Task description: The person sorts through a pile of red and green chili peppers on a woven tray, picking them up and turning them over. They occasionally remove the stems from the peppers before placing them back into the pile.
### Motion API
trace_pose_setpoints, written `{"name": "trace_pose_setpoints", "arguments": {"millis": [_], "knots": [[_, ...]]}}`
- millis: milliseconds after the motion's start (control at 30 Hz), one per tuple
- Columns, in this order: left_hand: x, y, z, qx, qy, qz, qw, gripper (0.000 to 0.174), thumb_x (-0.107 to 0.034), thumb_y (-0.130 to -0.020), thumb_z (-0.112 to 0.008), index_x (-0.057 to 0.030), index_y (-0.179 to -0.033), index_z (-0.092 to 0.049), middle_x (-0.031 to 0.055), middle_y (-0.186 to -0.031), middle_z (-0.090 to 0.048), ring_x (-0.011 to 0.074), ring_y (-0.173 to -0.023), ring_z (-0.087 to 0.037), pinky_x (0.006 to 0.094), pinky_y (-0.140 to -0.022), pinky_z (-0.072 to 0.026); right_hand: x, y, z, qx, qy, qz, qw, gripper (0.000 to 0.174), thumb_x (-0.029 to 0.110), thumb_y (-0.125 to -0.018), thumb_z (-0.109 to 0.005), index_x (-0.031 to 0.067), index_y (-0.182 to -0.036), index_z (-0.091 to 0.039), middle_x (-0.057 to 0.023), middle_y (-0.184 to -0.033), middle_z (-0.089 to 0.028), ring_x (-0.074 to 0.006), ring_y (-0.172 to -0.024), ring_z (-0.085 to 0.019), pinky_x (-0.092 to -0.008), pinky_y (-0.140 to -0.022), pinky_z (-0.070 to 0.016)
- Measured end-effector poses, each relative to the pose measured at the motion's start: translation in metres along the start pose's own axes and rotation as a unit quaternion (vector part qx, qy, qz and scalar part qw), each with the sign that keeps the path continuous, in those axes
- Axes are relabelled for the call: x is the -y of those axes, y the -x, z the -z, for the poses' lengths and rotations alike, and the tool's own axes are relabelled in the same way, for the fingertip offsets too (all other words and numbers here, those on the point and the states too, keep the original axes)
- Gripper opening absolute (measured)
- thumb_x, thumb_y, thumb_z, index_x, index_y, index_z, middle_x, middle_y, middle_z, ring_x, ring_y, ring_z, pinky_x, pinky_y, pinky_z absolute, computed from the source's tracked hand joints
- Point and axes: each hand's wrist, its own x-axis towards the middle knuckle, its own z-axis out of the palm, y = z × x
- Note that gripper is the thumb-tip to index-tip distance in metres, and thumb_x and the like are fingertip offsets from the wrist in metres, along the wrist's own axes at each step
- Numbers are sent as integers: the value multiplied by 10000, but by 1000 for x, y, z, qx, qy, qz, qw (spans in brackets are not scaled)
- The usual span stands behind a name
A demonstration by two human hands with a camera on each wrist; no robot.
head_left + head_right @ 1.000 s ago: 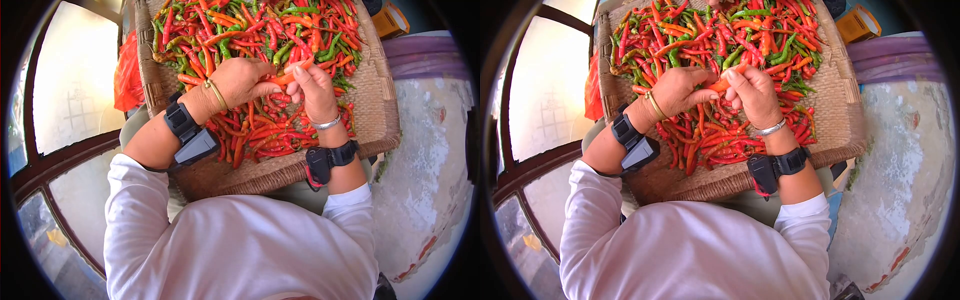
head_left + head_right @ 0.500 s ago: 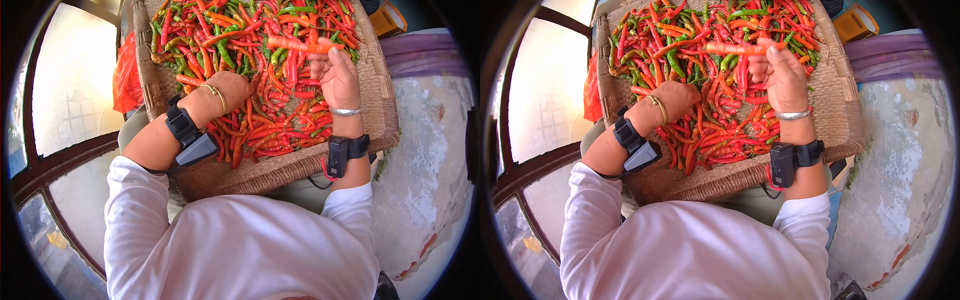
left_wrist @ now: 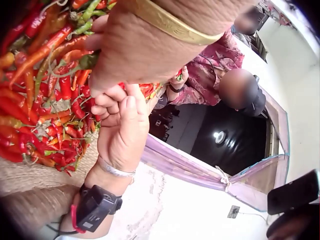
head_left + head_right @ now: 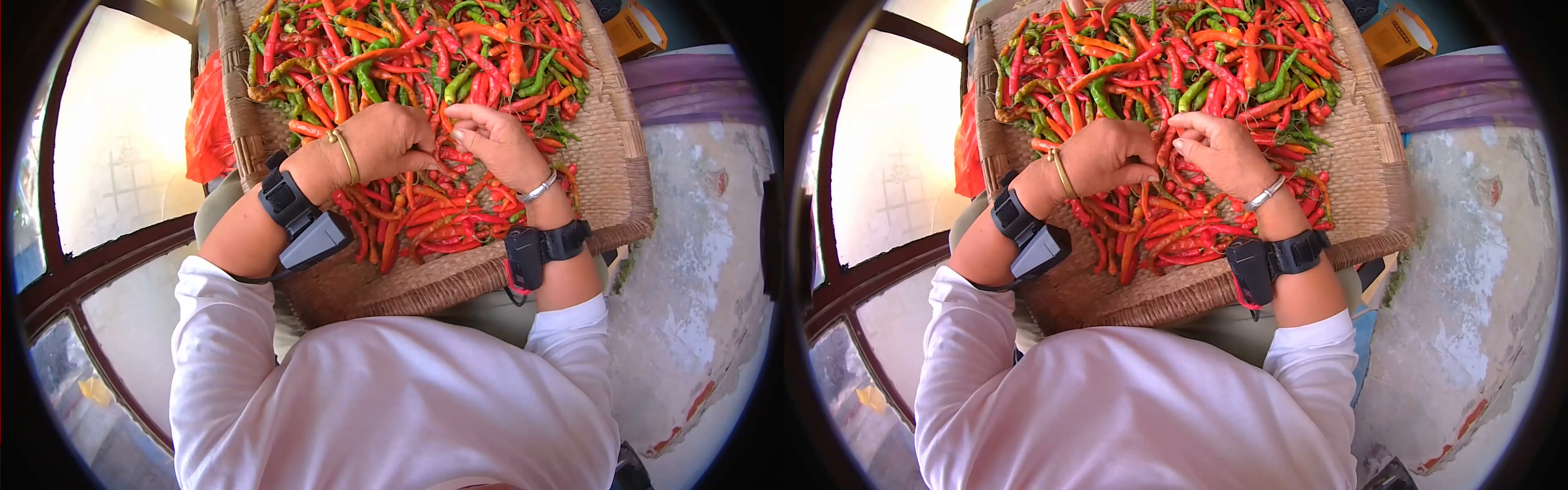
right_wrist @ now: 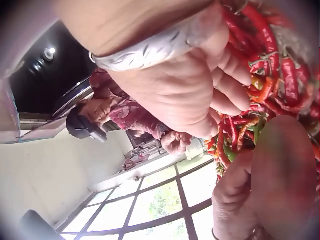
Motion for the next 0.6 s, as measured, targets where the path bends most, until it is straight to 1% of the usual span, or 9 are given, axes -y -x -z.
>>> {"name": "trace_pose_setpoints", "arguments": {"millis": [133,200,300,367,400,433,467,533,600], "knots": [[-11,-2,3,23,46,21,998,175,-113,-648,-684,-56,-751,-554,90,-711,-527,263,-664,-538,324,-568,-430,8,2,-10,45,2,-7,999,324,27,-762,-520,31,-1086,-508,-43,-742,-573,-102,-643,-534,-241,-608,-445],[-14,-3,1,-13,92,-34,995,162,-70,-653,-677,-48,-747,-547,73,-724,-533,245,-670,-544,313,-578,-439,-3,1,-16,31,-37,17,999,299,2,-742,-514,43,-1038,-532,-40,-713,-566,-103,-651,-532,-240,-600,-442],[-14,-3,0,-51,136,-28,989,144,-28,-668,-656,-51,-766,-553,56,-750,-545,223,-689,-554,296,-616,-452,-3,3,-14,78,10,66,995,178,30,-765,-525,30,-940,-560,-18,-683,-563,-87,-618,-525,-228,-556,-435],[-12,-5,4,-88,130,-33,987,135,-20,-686,-640,-51,-786,-555,49,-774,-550,201,-702,-556,282,-636,-454,10,5,-11,97,-79,-59,990,81,82,-797,-539,20,-839,-572,0,-630,-546,-61,-541,-499,-197,-486,-408],[-9,-6,6,-127,124,-39,983,128,-11,-704,-625,-50,-806,-557,42,-798,-554,179,-714,-558,269,-656,-456,14,5,-9,97,-79,-59,990,81,82,-797,-539,20,-839,-572,0,-630,-546,-61,-541,-499,-197,-486,-408],[-6,-6,8,-126,170,2,977,174,-43,-745,-607,-47,-914,-566,23,-848,-558,115,-708,-541,223,-650,-443,18,5,-7,87,-85,-76,990,92,107,-807,-543,21,-822,-574,7,-603,-531,-48,-505,-477,-182,-453,-384],[-6,-5,8,-126,169,2,977,174,-43,-745,-607,-47,-914,-566,23,-848,-558,115,-708,-541,223,-650,-443,20,5,-6,77,-90,-92,989,115,132,-818,-547,21,-805,-576,14,-576,-516,-35,-470,-456,-166,-420,-360],[-14,-5,14,-157,436,174,869,265,-96,-769,-607,-41,-1021,-548,-6,-873,-548,64,-693,-516,191,-622,-430,17,5,-1,79,-92,-67,990,176,188,-836,-529,20,-811,-574,11,-551,-505,-40,-441,-440,-158,-400,-347],[-8,-6,11,-134,417,148,887,339,-150,-775,-616,-47,-1086,-526,-29,-845,-540,26,-651,-477,170,-588,-405,16,6,1,37,-246,-55,967,250,252,-856,-491,18,-834,-574,1,-555,-514,-48,-431,-436,-161,-401,-355]]}}
